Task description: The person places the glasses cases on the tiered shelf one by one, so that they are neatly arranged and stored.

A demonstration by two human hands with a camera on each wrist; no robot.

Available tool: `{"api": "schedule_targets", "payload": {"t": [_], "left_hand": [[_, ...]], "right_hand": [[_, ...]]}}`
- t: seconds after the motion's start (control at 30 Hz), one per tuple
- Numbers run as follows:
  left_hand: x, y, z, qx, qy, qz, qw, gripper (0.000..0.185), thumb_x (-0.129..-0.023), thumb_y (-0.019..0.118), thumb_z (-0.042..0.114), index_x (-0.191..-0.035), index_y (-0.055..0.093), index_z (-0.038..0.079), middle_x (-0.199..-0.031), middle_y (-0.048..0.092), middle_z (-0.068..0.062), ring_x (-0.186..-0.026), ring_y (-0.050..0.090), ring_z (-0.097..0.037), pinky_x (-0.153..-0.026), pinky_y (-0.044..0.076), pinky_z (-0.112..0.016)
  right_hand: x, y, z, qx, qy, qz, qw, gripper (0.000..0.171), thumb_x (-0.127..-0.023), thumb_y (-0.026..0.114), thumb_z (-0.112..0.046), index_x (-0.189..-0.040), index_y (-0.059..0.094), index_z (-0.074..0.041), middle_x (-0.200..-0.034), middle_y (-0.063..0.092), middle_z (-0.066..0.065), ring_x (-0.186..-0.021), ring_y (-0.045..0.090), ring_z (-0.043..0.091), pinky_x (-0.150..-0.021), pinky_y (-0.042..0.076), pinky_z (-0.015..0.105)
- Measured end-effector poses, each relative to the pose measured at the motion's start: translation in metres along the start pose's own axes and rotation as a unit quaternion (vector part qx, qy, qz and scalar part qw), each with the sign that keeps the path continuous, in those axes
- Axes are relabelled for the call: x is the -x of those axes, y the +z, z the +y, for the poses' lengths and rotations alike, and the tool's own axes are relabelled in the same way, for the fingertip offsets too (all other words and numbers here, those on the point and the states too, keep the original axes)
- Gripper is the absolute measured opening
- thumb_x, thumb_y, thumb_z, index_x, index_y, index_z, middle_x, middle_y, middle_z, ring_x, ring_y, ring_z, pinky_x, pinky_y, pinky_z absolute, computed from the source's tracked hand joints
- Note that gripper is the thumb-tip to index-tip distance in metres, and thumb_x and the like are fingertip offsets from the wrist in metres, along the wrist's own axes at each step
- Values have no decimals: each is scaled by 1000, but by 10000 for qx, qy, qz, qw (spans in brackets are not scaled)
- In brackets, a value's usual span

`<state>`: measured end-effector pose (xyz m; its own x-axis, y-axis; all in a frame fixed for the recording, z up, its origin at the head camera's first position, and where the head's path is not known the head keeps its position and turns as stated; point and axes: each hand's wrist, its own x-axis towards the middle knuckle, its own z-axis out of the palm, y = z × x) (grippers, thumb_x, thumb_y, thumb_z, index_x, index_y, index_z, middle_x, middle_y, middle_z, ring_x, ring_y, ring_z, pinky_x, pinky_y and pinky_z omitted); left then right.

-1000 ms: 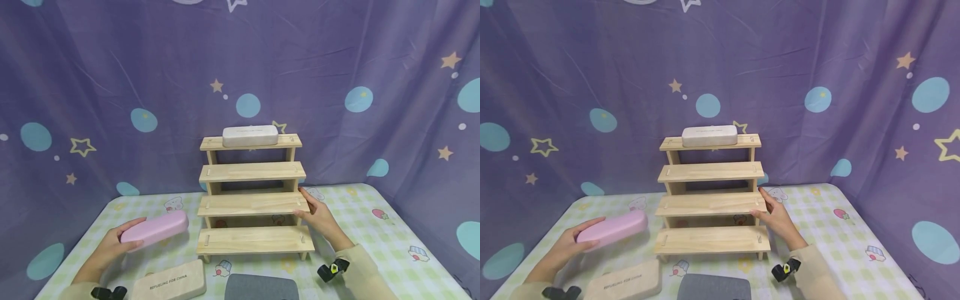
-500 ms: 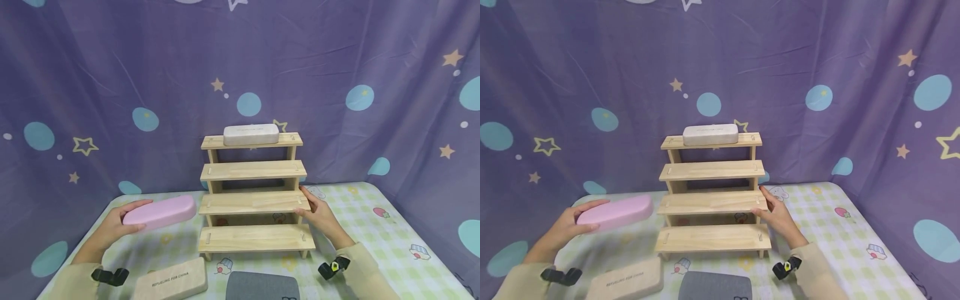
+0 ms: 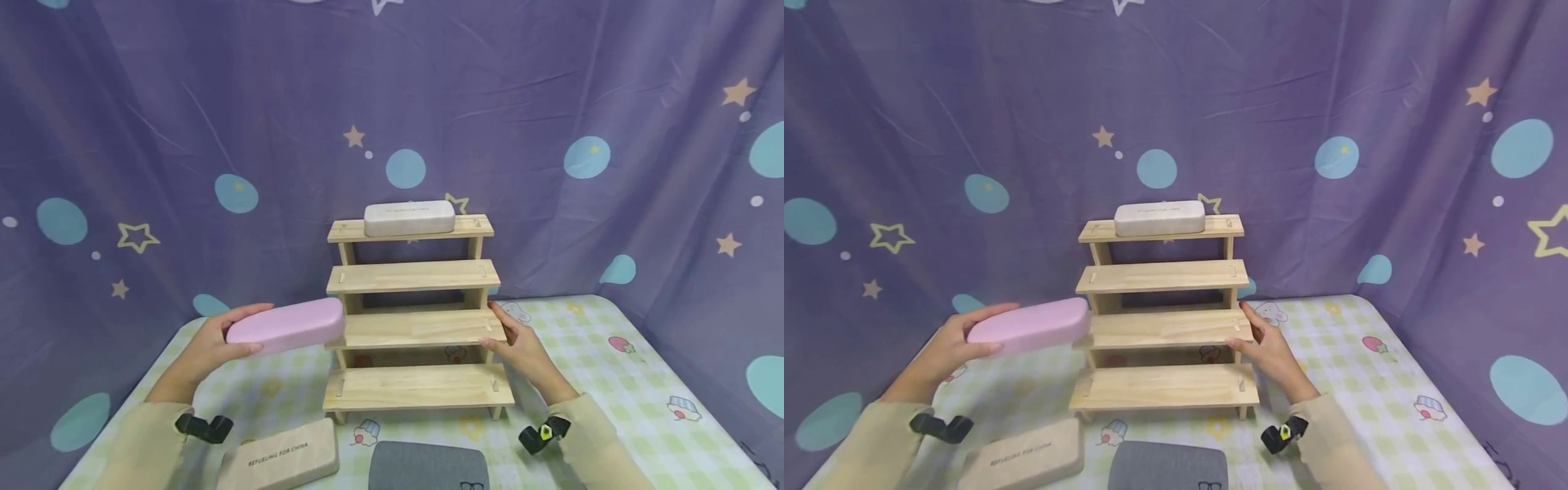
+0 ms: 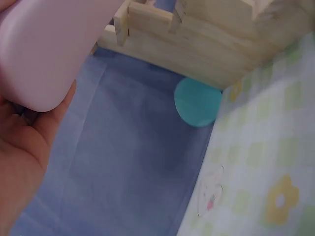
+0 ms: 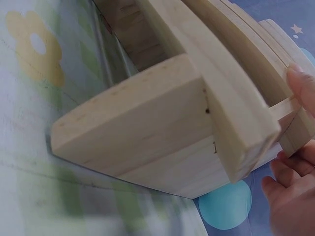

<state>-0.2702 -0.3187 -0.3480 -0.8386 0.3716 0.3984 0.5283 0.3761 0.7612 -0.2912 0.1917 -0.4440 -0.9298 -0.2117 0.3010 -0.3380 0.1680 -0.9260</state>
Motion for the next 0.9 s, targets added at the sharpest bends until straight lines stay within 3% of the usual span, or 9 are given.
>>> {"api": "schedule_targets", "payload": {"t": [0.17, 0.4, 0.57, 0.9], "left_hand": [[-20, 5, 9, 59, 45, -84, 9999, 56, -75, 70, -4, -129, 54, -3, -110, 64, 13, -85, 59, -10, -65, 52, -26], [-51, 20, 16, 278, 206, -321, 9989, 56, -75, 71, -3, -129, 54, -4, -110, 64, 11, -82, 60, -14, -52, 54, -34], [-67, 31, 21, 204, 206, -422, 9987, 56, -75, 73, 1, -128, 56, -1, -110, 64, 10, -85, 58, -14, -60, 53, -30], [-95, 47, 29, 255, 59, -382, 9989, 58, -74, 76, 3, -129, 58, 4, -117, 64, -9, -90, 59, -18, -74, 51, -27]], "right_hand": [[-1, -1, -2, -13, 60, 18, 10000, 79, -88, 67, -11, -148, 17, 2, -155, 15, 17, -140, 17, 32, -95, 29, 5], [1, -1, -3, 4, 72, -19, 10000, 80, -88, 66, -11, -148, 16, 4, -155, 13, 19, -140, 16, 33, -95, 29, 5], [2, -1, 0, 38, 53, -37, 10000, 79, -88, 66, -10, -148, 16, 4, -154, 13, 20, -140, 16, 34, -95, 28, 5], [1, 1, -1, 263, 55, 9, 9996, 78, -88, 66, -14, -148, 18, 3, -154, 15, 19, -141, 14, 32, -96, 24, 3]]}}
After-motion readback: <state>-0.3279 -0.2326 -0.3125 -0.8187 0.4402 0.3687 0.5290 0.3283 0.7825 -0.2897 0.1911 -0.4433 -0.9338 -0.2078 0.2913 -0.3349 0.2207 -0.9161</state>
